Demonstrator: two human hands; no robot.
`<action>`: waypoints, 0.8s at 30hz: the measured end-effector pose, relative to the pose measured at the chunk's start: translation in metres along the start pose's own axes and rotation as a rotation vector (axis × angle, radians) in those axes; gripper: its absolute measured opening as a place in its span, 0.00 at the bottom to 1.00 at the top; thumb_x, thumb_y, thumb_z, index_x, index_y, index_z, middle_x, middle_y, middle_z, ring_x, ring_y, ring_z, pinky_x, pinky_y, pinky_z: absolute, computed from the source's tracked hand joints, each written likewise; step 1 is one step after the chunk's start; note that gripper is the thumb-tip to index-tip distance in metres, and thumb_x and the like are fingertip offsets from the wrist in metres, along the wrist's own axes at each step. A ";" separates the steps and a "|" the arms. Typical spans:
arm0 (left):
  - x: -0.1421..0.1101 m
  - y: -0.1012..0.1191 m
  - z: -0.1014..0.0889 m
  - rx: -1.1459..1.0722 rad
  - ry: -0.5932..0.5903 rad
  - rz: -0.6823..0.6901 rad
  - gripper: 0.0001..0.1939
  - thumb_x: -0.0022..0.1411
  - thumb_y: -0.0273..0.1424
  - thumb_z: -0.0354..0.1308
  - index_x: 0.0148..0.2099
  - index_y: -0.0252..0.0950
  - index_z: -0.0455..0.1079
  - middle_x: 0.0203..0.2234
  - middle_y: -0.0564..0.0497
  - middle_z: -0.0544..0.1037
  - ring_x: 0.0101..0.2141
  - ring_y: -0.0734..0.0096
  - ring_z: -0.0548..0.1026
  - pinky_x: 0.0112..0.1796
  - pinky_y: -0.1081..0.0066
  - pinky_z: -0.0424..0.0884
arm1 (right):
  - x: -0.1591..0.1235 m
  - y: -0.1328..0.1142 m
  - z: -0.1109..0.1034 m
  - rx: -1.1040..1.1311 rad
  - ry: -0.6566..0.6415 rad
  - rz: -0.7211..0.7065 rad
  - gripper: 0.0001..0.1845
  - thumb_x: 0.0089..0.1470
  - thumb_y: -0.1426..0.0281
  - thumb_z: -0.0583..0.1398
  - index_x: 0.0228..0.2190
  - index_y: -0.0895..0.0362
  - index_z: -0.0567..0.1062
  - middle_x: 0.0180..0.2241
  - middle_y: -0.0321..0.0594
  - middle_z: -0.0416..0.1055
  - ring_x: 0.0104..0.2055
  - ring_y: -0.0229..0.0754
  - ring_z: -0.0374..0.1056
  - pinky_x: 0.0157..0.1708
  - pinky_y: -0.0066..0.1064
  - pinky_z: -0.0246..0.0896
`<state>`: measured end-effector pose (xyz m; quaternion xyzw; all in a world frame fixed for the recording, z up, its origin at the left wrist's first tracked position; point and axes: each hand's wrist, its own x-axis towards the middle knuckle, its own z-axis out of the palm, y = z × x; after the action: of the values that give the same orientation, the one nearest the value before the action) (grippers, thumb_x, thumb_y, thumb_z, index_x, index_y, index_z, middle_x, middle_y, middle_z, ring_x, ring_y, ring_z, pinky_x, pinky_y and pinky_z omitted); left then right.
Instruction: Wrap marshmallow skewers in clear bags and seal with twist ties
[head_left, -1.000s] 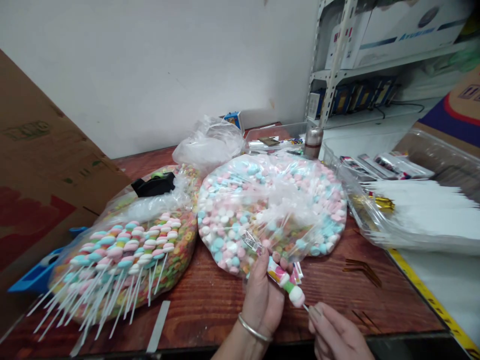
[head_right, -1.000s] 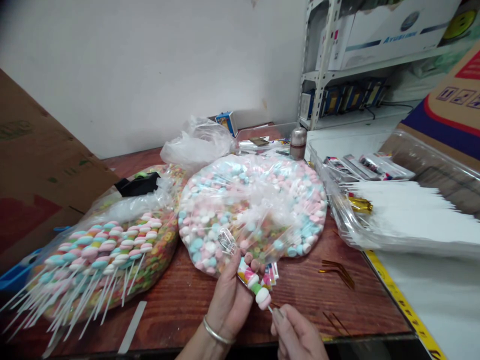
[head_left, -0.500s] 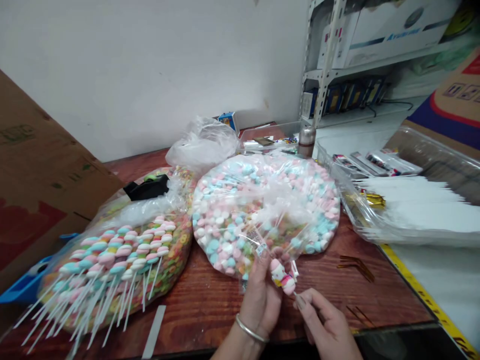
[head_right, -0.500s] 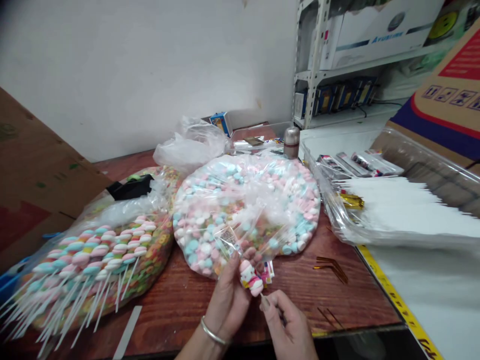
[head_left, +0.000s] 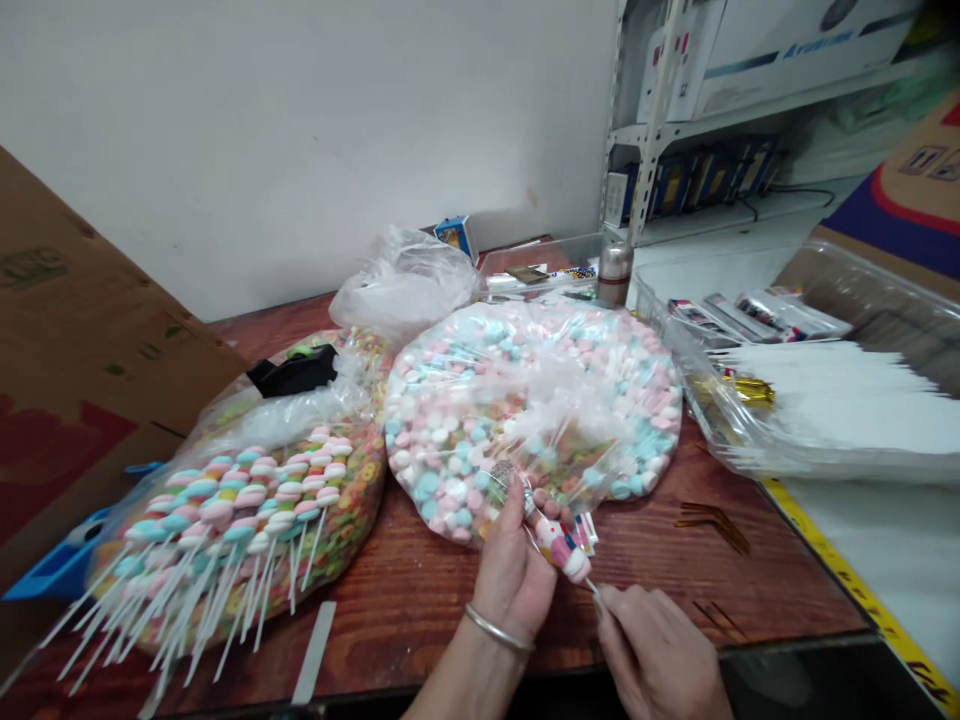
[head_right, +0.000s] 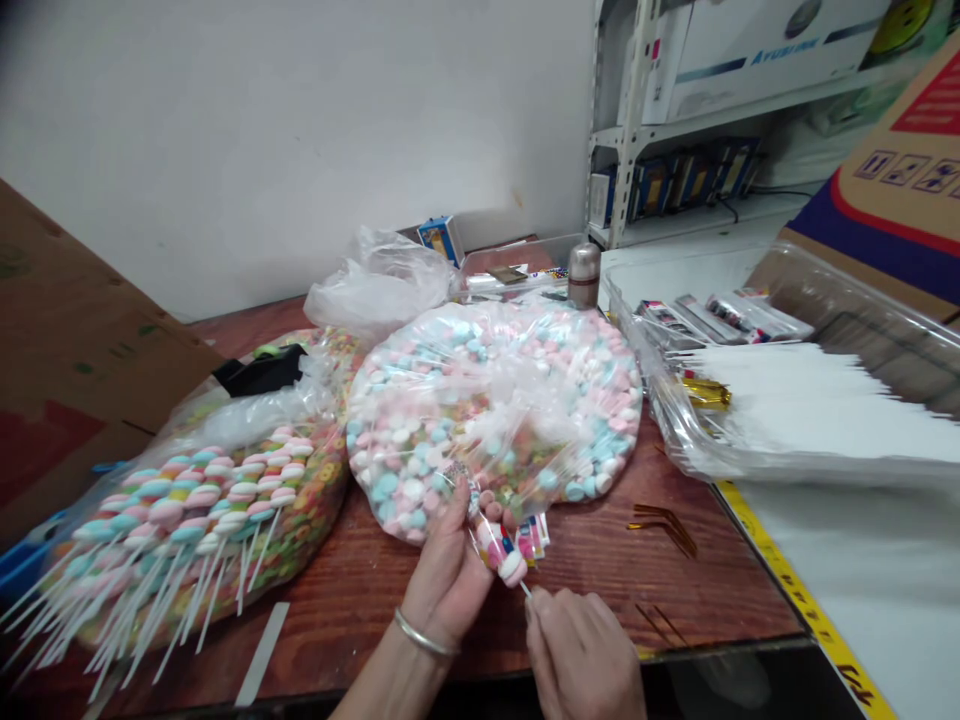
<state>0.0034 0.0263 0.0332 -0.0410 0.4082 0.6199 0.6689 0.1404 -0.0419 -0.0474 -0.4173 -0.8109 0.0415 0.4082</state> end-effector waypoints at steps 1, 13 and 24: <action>-0.001 -0.003 0.000 0.015 -0.001 -0.008 0.09 0.60 0.34 0.62 0.36 0.34 0.68 0.21 0.55 0.68 0.22 0.75 0.70 0.22 0.76 0.70 | 0.001 -0.002 0.001 0.018 0.006 0.025 0.09 0.57 0.79 0.57 0.42 0.61 0.70 0.24 0.38 0.70 0.25 0.40 0.66 0.31 0.33 0.56; 0.008 0.001 -0.010 0.003 -0.052 0.096 0.14 0.54 0.28 0.68 0.43 0.34 0.72 0.27 0.55 0.72 0.25 0.78 0.72 0.33 0.72 0.76 | 0.013 -0.011 -0.008 0.745 -0.255 0.756 0.18 0.63 0.58 0.52 0.26 0.56 0.68 0.23 0.33 0.62 0.26 0.36 0.59 0.27 0.25 0.55; 0.005 -0.002 -0.009 -0.058 -0.181 0.052 0.16 0.54 0.31 0.68 0.44 0.34 0.70 0.27 0.57 0.70 0.23 0.81 0.69 0.30 0.74 0.74 | 0.008 -0.014 0.004 1.408 -0.200 1.178 0.25 0.54 0.48 0.59 0.26 0.58 0.68 0.14 0.20 0.45 0.14 0.26 0.38 0.17 0.23 0.41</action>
<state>-0.0003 0.0252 0.0232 0.0063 0.3290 0.6498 0.6852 0.1257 -0.0442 -0.0395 -0.4123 -0.2867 0.7620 0.4088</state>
